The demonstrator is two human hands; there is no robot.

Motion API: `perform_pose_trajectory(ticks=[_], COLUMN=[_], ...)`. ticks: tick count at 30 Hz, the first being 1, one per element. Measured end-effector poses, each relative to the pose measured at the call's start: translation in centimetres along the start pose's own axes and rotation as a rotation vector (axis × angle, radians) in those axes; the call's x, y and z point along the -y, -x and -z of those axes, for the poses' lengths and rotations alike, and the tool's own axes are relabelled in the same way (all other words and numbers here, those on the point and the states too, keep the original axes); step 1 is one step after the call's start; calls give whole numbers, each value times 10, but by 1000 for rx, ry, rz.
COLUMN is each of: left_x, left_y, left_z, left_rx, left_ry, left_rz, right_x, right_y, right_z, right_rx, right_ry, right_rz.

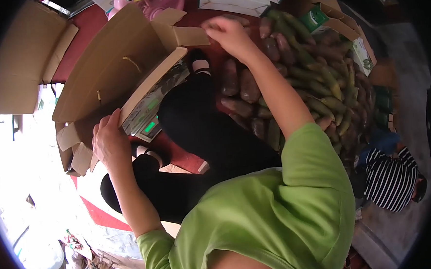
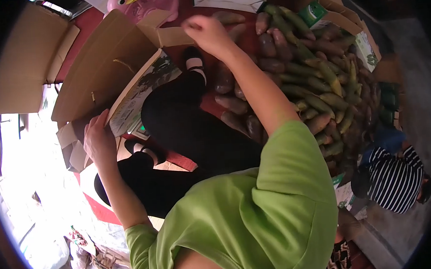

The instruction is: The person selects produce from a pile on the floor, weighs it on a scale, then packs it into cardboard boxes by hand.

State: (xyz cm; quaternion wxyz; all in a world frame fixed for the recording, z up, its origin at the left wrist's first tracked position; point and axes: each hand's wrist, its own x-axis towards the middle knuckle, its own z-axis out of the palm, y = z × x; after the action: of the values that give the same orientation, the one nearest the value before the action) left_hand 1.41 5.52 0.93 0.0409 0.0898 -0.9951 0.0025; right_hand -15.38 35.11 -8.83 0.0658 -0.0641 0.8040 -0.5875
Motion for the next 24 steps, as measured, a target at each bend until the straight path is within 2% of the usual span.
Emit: perform_pose_trajectory(ticks=[3,5,6,7,8,9,10,11,12,13,14,16,20,22,24], left_x=[0,3,6,5,4,4,5,5,10,12,12,14,16,17,21], left_y=[-1,-1,-2,-3,-3,-4,-4,-2,-4,-7,-9,-15,-11,-11,-10], left_z=[1,-2,-4,-4,-3,-4,-5,-4,-8,-10,-11,-13,-15,-15,-16], left_rx=[22,33,39,50,64,68,70,50,35,41,44,60,36,41,47], left_ry=[-16,-22,-26,-41,-60,-68,-79,-79,-70,-88,-108,-101,-84,-76,-69], left_rz=[-7,-27,-31,-28,-26,-40,-51,-62,-80,-83,-84,-77,-102,-105,-105], right_x=[-36,-79,-70,-101,-110,-90,-104,-80,-84,-93,-84,-63,-68,-86,-84], right_y=[28,25,27,15,8,10,-2,-1,-9,-17,-17,-10,-2,14,45], right_z=[-9,-32,-42,-63,-78,-85,-106,-106,-117,-130,-129,-132,-125,-107,-69], right_rx=[67,90,99,75,55,9,15,-13,-3,-42,-60,-90,-46,-30,-57], right_ry=[78,2,-189,-262,-123,-129,-263,-161,-267,-235,-20,-96,-184,-90,41], right_rz=[-205,-162,-354,-368,-190,-210,-285,-236,-351,-289,-127,-176,-253,-88,-77])
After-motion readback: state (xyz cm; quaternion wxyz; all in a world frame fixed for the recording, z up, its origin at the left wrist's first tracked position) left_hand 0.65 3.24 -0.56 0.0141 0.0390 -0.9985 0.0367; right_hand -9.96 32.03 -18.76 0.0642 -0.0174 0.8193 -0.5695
